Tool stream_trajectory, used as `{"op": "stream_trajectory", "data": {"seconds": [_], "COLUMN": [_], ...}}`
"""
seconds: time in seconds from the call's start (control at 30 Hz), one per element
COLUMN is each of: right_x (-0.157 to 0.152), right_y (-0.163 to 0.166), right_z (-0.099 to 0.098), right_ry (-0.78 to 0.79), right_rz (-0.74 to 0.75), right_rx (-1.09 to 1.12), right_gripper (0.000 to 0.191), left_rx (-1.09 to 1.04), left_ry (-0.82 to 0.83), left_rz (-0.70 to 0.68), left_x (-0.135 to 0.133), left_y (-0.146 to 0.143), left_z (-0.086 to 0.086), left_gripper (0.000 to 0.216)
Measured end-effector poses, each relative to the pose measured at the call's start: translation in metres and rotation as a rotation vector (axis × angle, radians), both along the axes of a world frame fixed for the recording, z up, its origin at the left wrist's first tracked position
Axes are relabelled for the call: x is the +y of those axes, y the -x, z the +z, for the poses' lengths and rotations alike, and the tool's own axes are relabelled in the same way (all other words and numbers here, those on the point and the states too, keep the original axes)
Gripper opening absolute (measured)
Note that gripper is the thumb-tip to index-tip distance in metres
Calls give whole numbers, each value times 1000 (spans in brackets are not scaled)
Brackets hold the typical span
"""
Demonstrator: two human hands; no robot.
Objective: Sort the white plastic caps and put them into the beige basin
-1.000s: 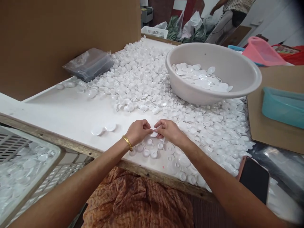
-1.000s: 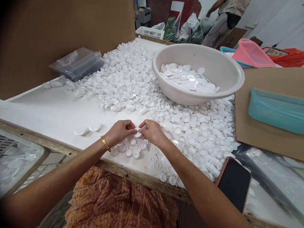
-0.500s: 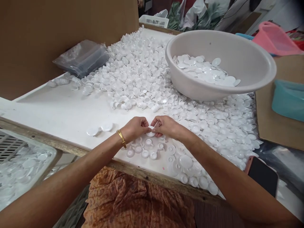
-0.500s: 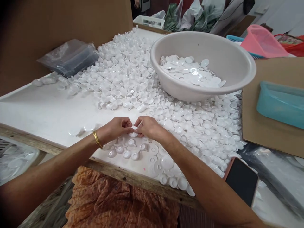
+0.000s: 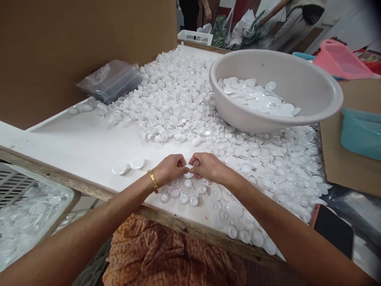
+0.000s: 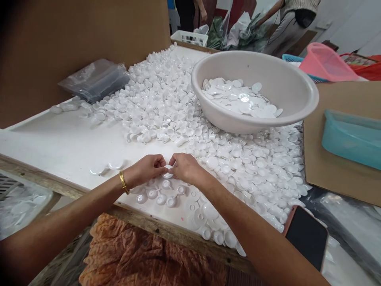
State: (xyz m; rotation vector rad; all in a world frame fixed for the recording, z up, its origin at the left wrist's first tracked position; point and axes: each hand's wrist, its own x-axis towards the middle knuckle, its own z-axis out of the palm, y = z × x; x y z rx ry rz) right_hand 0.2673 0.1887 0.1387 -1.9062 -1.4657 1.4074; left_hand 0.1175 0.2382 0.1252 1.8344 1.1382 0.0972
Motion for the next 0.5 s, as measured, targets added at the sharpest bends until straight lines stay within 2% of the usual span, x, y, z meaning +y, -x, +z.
{"op": "stream_trajectory", "data": {"seconds": [0.07, 0.13, 0.27, 0.33, 0.5], "right_x": [1, 3, 9, 10, 11], "right_y": [0, -1, 1, 2, 5], "right_z": [-4, -7, -7, -4, 3], "right_ry": [-6, 35, 150, 178, 240], "right_rz": [-10, -12, -20, -27, -43], "right_rx": [-9, 34, 156, 188, 222], "right_gripper": [13, 14, 17, 17, 19], "left_rx": [18, 21, 14, 13, 44], "left_ry": [-31, 22, 309, 392, 406], "left_rz": [5, 22, 43, 35, 52], "left_x": [0, 0, 5, 9, 10], "left_y": [-2, -3, -3, -3, -5], "left_z": [2, 4, 8, 10, 11], "left_gripper": [13, 13, 11, 12, 15]}}
